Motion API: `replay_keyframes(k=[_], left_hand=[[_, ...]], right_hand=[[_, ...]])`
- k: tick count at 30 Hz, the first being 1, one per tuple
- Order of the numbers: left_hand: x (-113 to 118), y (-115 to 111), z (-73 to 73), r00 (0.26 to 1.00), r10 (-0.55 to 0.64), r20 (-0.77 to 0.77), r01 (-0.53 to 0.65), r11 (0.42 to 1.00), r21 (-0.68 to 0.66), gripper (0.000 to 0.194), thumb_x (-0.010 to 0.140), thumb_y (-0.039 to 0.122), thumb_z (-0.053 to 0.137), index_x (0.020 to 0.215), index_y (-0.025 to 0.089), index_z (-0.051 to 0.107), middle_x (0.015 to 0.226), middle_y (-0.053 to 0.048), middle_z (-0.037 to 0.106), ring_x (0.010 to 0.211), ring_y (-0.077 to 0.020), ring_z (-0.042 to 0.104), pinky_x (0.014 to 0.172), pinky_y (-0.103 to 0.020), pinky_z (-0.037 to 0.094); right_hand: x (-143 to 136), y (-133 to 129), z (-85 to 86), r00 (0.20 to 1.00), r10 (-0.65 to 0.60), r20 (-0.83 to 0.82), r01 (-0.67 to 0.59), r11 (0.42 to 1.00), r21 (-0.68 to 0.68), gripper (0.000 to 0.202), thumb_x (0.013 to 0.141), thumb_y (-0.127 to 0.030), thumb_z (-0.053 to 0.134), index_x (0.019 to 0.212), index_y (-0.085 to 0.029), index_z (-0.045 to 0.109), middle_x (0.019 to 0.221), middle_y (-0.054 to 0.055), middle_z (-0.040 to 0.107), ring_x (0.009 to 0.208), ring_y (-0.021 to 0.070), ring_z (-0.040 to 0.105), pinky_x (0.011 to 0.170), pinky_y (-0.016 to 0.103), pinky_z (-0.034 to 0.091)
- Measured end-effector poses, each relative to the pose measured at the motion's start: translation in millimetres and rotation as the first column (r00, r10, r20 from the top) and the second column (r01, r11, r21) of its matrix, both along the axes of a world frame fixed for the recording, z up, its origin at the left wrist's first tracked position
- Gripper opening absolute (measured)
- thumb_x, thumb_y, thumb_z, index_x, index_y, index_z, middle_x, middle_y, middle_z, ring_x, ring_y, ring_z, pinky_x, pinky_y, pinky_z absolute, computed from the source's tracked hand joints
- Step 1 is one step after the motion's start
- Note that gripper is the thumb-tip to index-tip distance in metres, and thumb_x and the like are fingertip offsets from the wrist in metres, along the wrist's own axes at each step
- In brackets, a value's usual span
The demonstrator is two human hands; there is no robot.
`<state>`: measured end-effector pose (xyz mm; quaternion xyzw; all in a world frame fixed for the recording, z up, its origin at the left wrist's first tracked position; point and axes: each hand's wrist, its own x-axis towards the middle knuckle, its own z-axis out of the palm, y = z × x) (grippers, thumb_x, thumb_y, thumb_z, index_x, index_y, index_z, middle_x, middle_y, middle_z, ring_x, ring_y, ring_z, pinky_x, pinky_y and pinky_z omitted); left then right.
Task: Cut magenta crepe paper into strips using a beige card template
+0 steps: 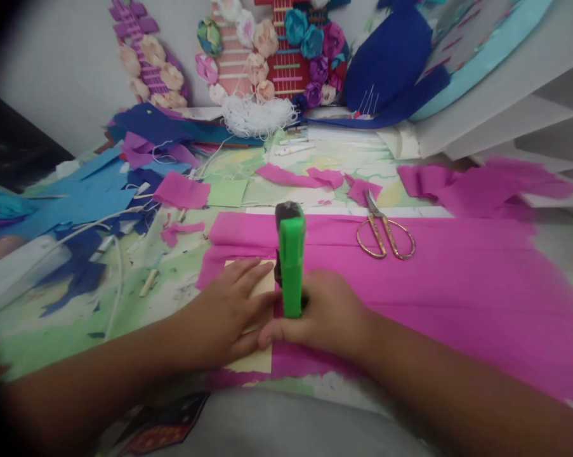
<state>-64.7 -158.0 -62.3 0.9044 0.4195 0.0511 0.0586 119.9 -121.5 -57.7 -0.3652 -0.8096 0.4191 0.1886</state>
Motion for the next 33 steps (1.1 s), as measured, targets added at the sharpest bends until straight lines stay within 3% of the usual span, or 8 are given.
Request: replay_keyframes(k=[6, 19, 26, 33], left_hand=[[0.5, 1.0, 0.2, 1.0, -0.005, 0.014, 0.005, 1.0, -0.03, 0.044, 0.075, 0.043, 0.05, 0.111, 0.019, 0.048, 0.129, -0.015, 0.034, 0.114, -0.0352, 0.032, 0.09, -0.056, 0.025], [1.0, -2.4, 2.3, 0.998, -0.061, 0.002, 0.061, 0.995, 0.077, 0.037, 0.079, 0.041, 0.045, 0.106, 0.017, 0.052, 0.126, -0.014, 0.039, 0.114, -0.0346, 0.033, 0.089, -0.055, 0.026], [2.0, -3.8, 8.5, 0.939, -0.345, -0.003, 0.344, 0.935, 0.091, 0.023, 0.082, 0.034, 0.044, 0.078, 0.018, 0.06, 0.086, -0.006, 0.055, 0.086, -0.0209, 0.048, 0.08, -0.037, 0.036], [2.9, -8.5, 7.3, 0.912, -0.409, -0.004, 0.407, 0.905, 0.128, 0.024, 0.082, 0.032, 0.043, 0.075, 0.017, 0.06, 0.082, -0.006, 0.055, 0.082, -0.0208, 0.046, 0.076, -0.036, 0.036]], right_hand=[[-0.5, -3.2, 0.2, 0.999, 0.024, 0.044, -0.03, 0.993, 0.117, 0.035, 0.059, -0.052, 0.063, 0.063, -0.018, 0.059, 0.048, -0.005, 0.046, 0.047, 0.0069, 0.039, 0.047, 0.02, 0.029], [0.8, -3.4, -4.1, 0.998, -0.05, -0.029, 0.051, 0.998, 0.036, 0.028, 0.06, -0.043, 0.066, 0.064, -0.017, 0.058, 0.055, -0.004, 0.049, 0.052, 0.0082, 0.043, 0.05, 0.021, 0.032], [1.0, -1.2, -5.3, 0.995, -0.099, -0.015, 0.099, 0.995, 0.031, 0.031, 0.058, -0.039, 0.067, 0.055, -0.015, 0.048, 0.052, -0.004, 0.046, 0.051, 0.0083, 0.041, 0.047, 0.021, 0.03], [2.1, -0.2, -6.4, 0.995, -0.097, -0.03, 0.096, 0.995, -0.024, 0.029, 0.059, -0.037, 0.067, 0.058, -0.016, 0.047, 0.054, -0.004, 0.045, 0.053, 0.0086, 0.041, 0.049, 0.022, 0.032]])
